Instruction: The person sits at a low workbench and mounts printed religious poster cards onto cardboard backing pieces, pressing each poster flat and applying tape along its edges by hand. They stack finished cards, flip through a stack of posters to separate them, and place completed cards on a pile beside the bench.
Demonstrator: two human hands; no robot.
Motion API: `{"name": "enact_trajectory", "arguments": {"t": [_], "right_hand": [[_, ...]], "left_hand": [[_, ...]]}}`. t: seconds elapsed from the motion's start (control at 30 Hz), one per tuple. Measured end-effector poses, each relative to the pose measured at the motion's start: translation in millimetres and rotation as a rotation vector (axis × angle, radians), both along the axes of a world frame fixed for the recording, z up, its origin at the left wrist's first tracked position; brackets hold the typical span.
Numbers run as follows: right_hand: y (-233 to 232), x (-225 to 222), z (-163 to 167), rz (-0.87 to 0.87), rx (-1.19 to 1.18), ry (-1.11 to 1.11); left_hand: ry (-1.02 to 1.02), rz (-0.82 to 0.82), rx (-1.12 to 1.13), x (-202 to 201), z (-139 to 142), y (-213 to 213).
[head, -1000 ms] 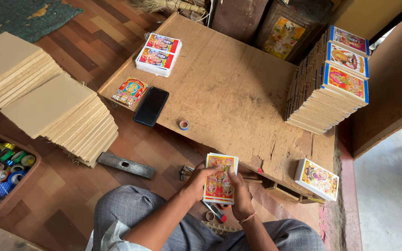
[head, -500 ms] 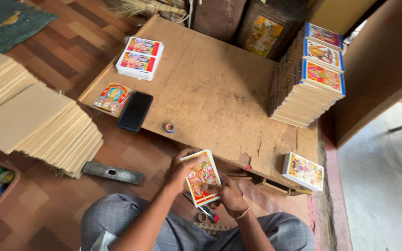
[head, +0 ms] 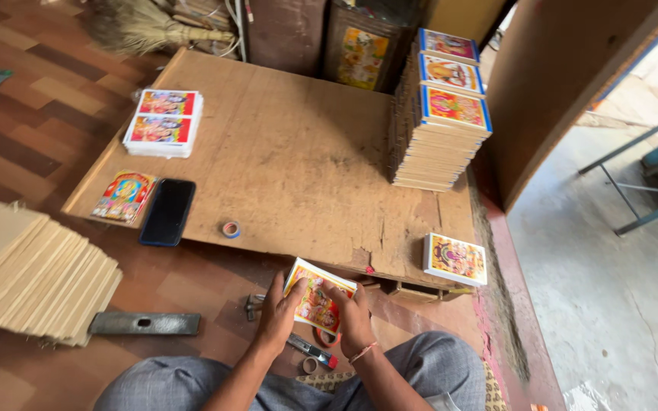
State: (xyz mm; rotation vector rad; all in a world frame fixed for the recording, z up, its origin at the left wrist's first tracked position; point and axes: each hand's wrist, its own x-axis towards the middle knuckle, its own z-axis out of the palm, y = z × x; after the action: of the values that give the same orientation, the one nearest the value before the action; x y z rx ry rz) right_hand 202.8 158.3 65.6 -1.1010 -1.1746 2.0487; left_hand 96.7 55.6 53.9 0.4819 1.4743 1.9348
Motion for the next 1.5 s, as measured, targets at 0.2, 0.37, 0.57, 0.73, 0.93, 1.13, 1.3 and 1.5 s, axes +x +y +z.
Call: {"name": "enact_trajectory", "arguments": {"t": [0.2, 0.37, 0.57, 0.73, 0.93, 1.13, 1.3, 1.5], "right_hand": [[24, 14, 9, 0.033, 0.097, -0.036], [55, 28, 11, -0.207, 0.162, -0.156], [59, 50, 15, -0.675, 0.394, 0.179], [63, 57, 25, -0.557, 0.381, 0.243], [54, 47, 14, -0.406, 0.195, 0.297], [61, 45, -2, -0.400, 0.042, 0.214], [58, 42, -3, -0.416, 0.161, 0.247], [67, 52, 18, -0.489, 0.107, 0.231]], "left_hand": [[-0.173, -0.214, -0.041, -16, 14, -8], [-0.297, -0.113, 0.048, 1, 19, 33], [-0.263, 0.076, -0.006, 22, 13, 112], [-0.304, 0.024, -0.173, 39, 3, 145], [-0.151, 0.089, -0.118, 42, 13, 174], [-0.258, 0.114, -0.108, 28, 30, 160], [-0.220, 0.227, -0.047, 30, 41, 154], [-0.568, 0.503, 0.029, 54, 46, 175]]}}
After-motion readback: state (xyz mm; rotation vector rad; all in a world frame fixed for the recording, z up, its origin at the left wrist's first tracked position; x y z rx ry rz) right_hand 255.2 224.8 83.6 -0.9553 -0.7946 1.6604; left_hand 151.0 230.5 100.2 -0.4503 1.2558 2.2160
